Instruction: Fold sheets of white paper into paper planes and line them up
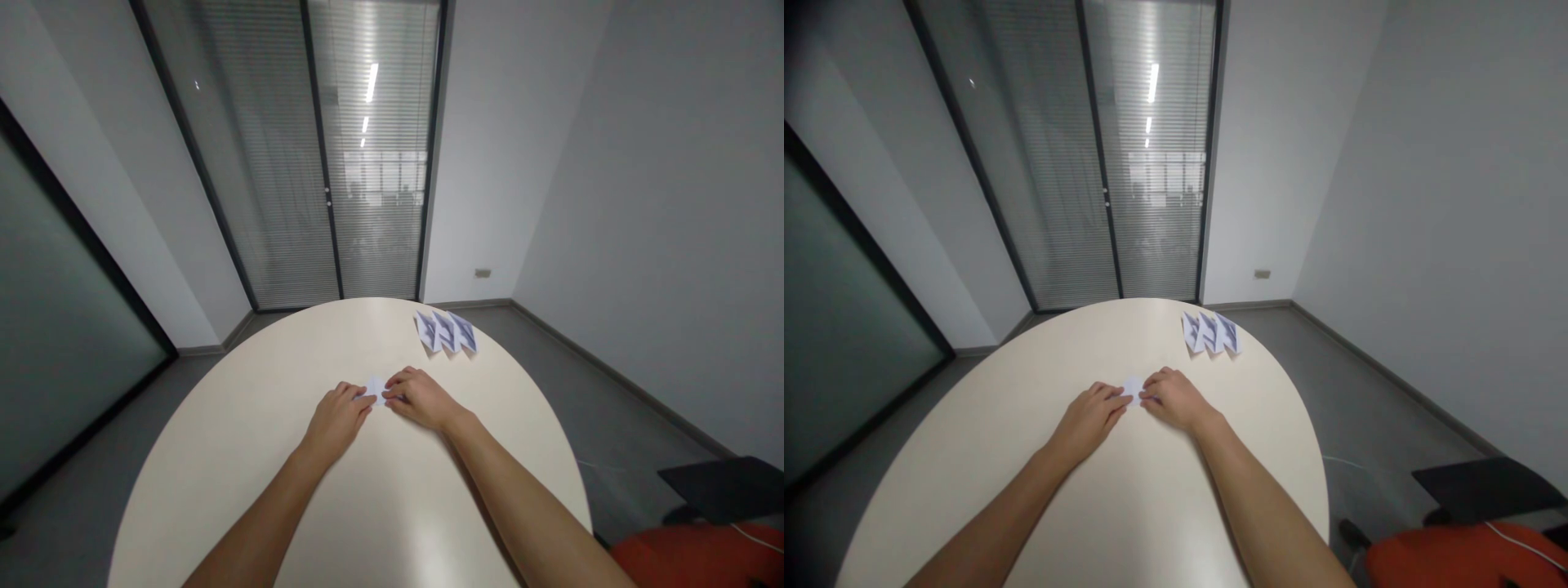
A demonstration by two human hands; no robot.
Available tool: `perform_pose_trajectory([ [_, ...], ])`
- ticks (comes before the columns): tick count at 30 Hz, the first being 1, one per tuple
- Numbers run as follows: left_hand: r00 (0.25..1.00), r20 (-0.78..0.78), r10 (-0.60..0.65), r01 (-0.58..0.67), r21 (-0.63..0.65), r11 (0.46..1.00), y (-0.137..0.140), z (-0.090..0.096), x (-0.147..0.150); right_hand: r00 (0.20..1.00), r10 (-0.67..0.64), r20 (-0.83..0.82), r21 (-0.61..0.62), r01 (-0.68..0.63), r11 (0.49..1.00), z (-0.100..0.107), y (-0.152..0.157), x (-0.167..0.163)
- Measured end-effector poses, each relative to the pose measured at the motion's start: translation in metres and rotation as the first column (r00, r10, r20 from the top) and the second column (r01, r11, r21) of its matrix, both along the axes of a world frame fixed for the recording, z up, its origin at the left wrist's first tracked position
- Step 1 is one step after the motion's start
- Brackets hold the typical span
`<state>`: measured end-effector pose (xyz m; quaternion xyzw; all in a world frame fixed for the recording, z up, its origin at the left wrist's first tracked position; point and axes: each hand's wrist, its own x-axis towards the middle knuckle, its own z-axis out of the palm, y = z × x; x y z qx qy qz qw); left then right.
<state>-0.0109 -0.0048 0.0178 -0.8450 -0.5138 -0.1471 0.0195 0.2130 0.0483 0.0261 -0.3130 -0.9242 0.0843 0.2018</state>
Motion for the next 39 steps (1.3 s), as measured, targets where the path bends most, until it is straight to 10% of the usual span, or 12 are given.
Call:
perform_pose_trajectory([
  [18,0.946,0.314,0.077,-0.107,0.082,0.991,0.002,-0.008,0.002,0.932,-0.105,-0.346,-0.070,0.086,0.994,-0.001,-0.001,-0.006],
  [28,0.564,0.813,0.144,-0.078,-0.121,0.990,0.014,-0.024,0.005,0.866,-0.091,-0.491,-0.067,0.066,0.996,-0.001,-0.009,-0.018],
  [39,0.792,0.587,0.167,-0.224,0.025,0.974,0.011,-0.022,-0.002,0.942,0.018,-0.335,-0.105,-0.056,0.993,0.001,-0.011,-0.018],
])
